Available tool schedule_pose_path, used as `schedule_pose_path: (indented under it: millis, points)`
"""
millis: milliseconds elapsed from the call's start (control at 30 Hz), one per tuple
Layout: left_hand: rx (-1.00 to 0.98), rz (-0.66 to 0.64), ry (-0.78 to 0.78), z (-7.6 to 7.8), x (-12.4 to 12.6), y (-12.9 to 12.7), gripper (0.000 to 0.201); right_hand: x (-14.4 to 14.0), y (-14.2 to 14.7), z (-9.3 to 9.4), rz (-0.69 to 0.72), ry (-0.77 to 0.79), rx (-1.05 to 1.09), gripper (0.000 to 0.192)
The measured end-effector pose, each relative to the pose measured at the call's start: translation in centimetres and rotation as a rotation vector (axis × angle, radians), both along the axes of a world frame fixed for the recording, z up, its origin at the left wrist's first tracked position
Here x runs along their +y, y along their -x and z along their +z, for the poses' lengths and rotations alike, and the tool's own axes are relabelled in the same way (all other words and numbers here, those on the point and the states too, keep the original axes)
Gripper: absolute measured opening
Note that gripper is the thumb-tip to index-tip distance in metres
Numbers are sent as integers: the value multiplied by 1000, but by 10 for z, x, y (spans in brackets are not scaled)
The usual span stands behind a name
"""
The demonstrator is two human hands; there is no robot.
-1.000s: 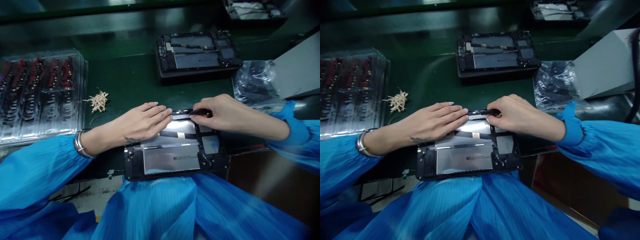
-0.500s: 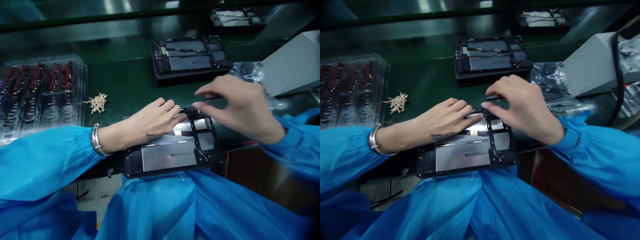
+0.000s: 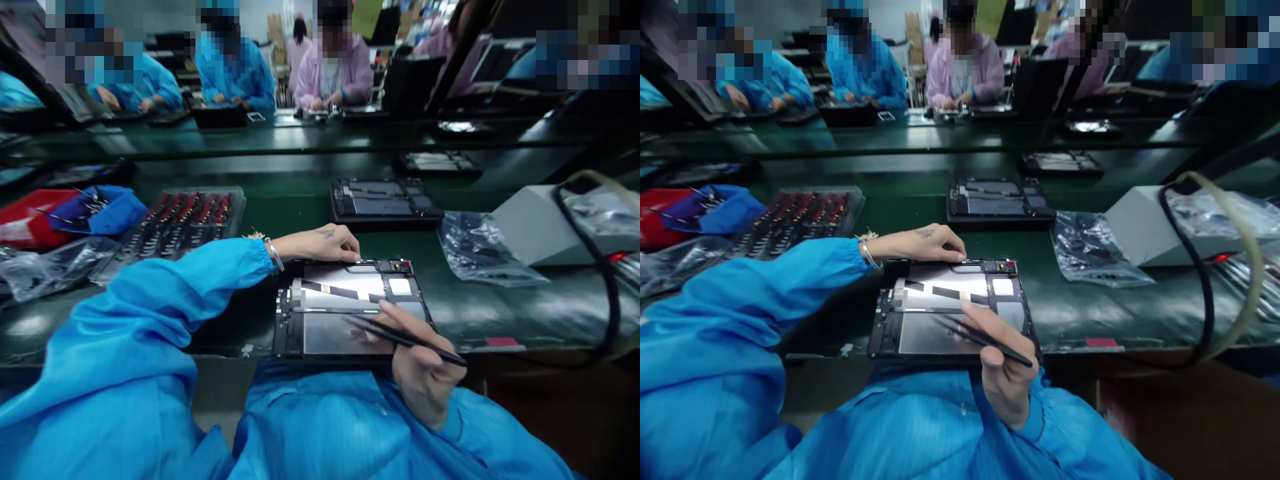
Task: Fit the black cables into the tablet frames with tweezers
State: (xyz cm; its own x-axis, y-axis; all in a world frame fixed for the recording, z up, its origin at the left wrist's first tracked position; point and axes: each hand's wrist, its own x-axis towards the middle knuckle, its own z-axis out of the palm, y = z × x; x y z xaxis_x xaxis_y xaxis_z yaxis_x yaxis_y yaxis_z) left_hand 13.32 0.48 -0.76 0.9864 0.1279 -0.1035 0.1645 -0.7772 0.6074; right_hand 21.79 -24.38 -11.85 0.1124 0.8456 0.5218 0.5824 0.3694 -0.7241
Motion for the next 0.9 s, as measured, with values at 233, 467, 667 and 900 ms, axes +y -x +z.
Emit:
schedule_pose_path:
  millis: [233, 467, 667, 900]
  points:
    - [-22, 67, 285, 13, 5, 5, 31, 13, -9, 25, -56, -456, 175, 43]
    - [-146, 164, 384, 34, 5, 12, 36, 12, -81, 47, 253, -499, -944, 39]
    - [-354, 340, 614, 31, -1, 16, 30, 28, -96, 71, 118, -647, -621, 39]
    - [-578, 280, 701, 26, -44, 44, 56, 35, -77, 92, -501, -668, 272, 11]
